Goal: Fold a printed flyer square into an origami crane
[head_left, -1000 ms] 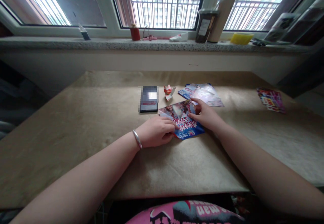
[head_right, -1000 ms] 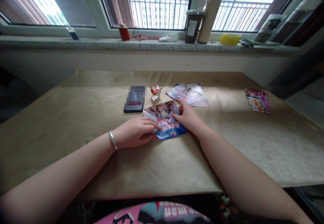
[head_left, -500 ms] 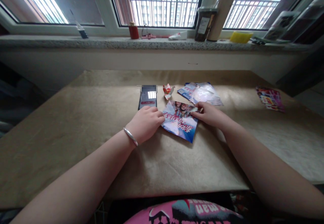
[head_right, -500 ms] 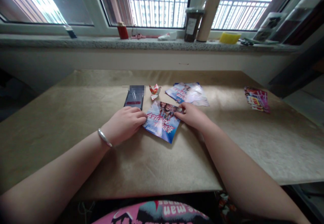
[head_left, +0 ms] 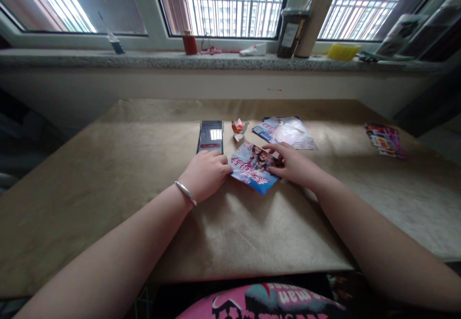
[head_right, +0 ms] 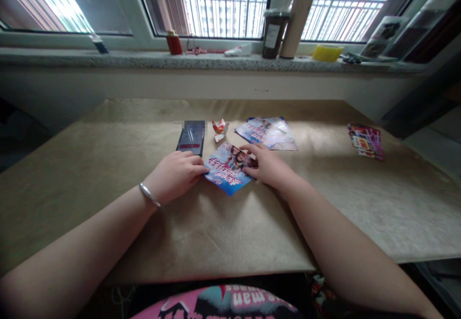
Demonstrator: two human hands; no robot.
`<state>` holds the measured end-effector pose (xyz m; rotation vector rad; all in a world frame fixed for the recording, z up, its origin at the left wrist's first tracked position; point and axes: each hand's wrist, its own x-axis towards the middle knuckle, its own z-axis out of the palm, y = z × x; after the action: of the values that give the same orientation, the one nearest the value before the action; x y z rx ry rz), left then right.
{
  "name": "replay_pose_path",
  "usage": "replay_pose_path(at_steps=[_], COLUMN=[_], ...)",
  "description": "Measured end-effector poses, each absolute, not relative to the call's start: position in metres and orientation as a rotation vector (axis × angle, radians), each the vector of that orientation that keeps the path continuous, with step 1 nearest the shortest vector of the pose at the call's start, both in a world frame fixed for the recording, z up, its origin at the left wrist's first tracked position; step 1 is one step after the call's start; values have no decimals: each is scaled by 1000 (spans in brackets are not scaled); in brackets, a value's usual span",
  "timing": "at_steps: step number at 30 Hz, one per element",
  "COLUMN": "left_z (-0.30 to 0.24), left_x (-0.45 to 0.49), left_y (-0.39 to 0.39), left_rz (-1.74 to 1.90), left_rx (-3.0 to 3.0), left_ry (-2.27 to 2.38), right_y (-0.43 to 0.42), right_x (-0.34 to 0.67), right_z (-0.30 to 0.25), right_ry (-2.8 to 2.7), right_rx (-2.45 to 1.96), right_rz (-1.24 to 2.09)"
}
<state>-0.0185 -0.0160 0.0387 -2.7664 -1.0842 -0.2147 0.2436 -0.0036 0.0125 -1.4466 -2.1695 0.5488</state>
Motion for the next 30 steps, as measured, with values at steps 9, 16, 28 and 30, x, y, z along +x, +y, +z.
replay_pose_path(at_steps=[9, 16, 28, 30], left_z=[38, 34, 24, 23], left_x=[-21, -23, -10, -10], left_y=[-13, -7, -6, -7], left_rz=[-86, -178, -287, -300], left_rx=[-2710, -2767, -2594, -2593], left_ry=[-1288, -1417, -1915, -1907], right_y=[-4, 1, -1, -1], right_x=[243, 253, 231, 231], right_z=[25, 22, 10, 8], right_ry=[-2482, -2493, -2220, -2168], right_rx=[-1067, -1058, -1693, -1723], right_rz=[609, 701, 445, 458])
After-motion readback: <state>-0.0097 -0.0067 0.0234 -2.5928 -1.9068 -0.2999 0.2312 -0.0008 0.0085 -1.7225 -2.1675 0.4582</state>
